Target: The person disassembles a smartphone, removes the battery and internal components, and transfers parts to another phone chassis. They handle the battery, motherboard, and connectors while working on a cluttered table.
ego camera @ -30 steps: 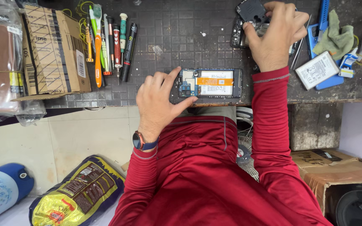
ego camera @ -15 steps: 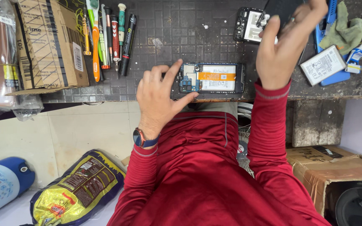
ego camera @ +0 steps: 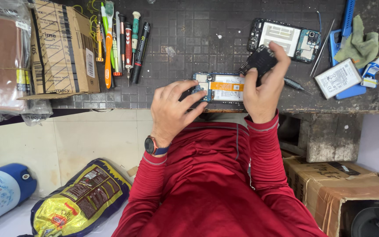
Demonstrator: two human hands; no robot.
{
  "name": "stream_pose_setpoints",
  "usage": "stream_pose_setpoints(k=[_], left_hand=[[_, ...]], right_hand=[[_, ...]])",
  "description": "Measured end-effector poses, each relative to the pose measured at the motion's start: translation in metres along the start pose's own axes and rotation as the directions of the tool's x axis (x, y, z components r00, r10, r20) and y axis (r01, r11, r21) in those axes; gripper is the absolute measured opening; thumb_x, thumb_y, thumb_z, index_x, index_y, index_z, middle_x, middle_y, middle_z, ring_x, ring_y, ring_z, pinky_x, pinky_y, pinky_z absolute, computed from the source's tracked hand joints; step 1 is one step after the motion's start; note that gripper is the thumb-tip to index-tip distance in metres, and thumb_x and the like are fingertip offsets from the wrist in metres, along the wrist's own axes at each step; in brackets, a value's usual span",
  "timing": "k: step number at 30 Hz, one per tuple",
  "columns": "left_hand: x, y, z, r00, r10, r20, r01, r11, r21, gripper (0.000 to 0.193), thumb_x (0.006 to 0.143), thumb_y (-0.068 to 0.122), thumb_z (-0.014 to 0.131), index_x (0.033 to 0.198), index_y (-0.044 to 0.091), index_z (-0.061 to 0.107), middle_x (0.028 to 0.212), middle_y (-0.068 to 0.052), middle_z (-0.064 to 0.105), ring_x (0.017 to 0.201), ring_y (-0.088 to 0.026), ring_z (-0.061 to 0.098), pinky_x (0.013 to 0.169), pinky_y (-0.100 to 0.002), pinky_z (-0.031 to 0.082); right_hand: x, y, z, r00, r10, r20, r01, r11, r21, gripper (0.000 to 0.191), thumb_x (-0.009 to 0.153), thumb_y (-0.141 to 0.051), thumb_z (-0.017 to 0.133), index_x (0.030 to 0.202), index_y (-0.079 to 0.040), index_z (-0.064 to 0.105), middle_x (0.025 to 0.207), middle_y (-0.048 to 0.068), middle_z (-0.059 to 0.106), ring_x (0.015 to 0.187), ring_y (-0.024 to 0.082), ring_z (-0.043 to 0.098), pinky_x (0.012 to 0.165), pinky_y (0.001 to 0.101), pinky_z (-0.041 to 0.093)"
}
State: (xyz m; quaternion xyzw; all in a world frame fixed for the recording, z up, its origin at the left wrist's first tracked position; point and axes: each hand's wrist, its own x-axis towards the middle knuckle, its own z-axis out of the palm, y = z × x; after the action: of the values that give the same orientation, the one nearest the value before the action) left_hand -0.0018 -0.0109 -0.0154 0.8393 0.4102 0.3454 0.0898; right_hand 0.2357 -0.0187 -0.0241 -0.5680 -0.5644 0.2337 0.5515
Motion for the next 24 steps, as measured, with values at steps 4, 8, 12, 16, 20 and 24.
stream_pose_setpoints(k=[4, 8, 12, 16, 20, 24], left_hand=[[-0.002, 0.001, 0.002, 0.999, 0.033, -0.004, -0.033, 0.999, -0.021, 0.025, 0.091, 0.026, 0.082, 0.115, 0.022, 0.074, 0.125, 0.004, 0.066, 0.119, -0.019, 0.062, 0.095, -0.037, 0.044], [-0.008, 0.003, 0.007, 1.000, 0.020, -0.007, -0.021, 0.998, -0.062, 0.025, 0.094, 0.020, 0.081, 0.118, 0.018, 0.073, 0.126, 0.003, 0.067, 0.123, -0.020, 0.063, 0.098, -0.038, 0.045], [-0.011, 0.003, 0.011, 0.999, 0.044, -0.024, -0.045, 0.998, -0.040, 0.027, 0.093, 0.017, 0.080, 0.118, 0.021, 0.073, 0.128, 0.003, 0.067, 0.126, -0.022, 0.062, 0.101, -0.039, 0.044], [-0.014, 0.004, 0.010, 0.998, 0.049, 0.029, -0.049, 0.999, 0.005, 0.036, 0.089, 0.016, 0.079, 0.125, 0.021, 0.072, 0.129, 0.000, 0.067, 0.125, -0.024, 0.060, 0.102, -0.042, 0.044], [-0.014, 0.006, 0.011, 0.999, 0.030, 0.040, -0.030, 0.999, 0.012, 0.040, 0.091, 0.015, 0.078, 0.130, 0.021, 0.071, 0.130, 0.000, 0.066, 0.126, -0.024, 0.059, 0.103, -0.042, 0.043], [-0.013, 0.007, 0.010, 0.999, 0.025, 0.044, -0.027, 0.999, 0.029, 0.041, 0.091, 0.015, 0.077, 0.131, 0.022, 0.071, 0.128, 0.001, 0.066, 0.125, -0.023, 0.059, 0.103, -0.043, 0.043]], right_hand=[[-0.004, 0.008, -0.002, 0.999, 0.037, -0.001, -0.037, 0.999, -0.008, 0.052, 0.104, 0.015, 0.047, 0.151, -0.002, 0.034, 0.132, 0.013, 0.052, 0.101, 0.012, 0.060, 0.087, 0.0254, 0.055], [-0.006, 0.015, -0.006, 0.999, 0.035, 0.008, -0.035, 0.994, 0.100, 0.053, 0.105, 0.016, 0.047, 0.153, -0.003, 0.033, 0.136, 0.012, 0.048, 0.111, 0.011, 0.057, 0.095, 0.0250, 0.053], [-0.008, 0.016, -0.007, 0.998, 0.064, 0.014, -0.065, 0.993, 0.100, 0.052, 0.105, 0.016, 0.047, 0.151, -0.004, 0.033, 0.132, 0.011, 0.051, 0.104, 0.010, 0.058, 0.089, 0.0241, 0.053], [-0.008, 0.013, -0.007, 0.999, 0.049, 0.022, -0.051, 0.997, 0.060, 0.053, 0.105, 0.016, 0.048, 0.152, -0.004, 0.033, 0.131, 0.010, 0.052, 0.103, 0.010, 0.059, 0.088, 0.0240, 0.054], [-0.008, 0.011, -0.008, 0.998, 0.058, 0.022, -0.059, 0.997, 0.040, 0.053, 0.104, 0.015, 0.049, 0.152, -0.004, 0.034, 0.129, 0.011, 0.053, 0.098, 0.009, 0.058, 0.085, 0.0237, 0.053], [-0.009, 0.010, -0.009, 0.996, 0.084, 0.020, -0.084, 0.996, -0.002, 0.051, 0.104, 0.012, 0.051, 0.150, -0.003, 0.036, 0.121, 0.010, 0.058, 0.092, 0.008, 0.059, 0.079, 0.0227, 0.052]])
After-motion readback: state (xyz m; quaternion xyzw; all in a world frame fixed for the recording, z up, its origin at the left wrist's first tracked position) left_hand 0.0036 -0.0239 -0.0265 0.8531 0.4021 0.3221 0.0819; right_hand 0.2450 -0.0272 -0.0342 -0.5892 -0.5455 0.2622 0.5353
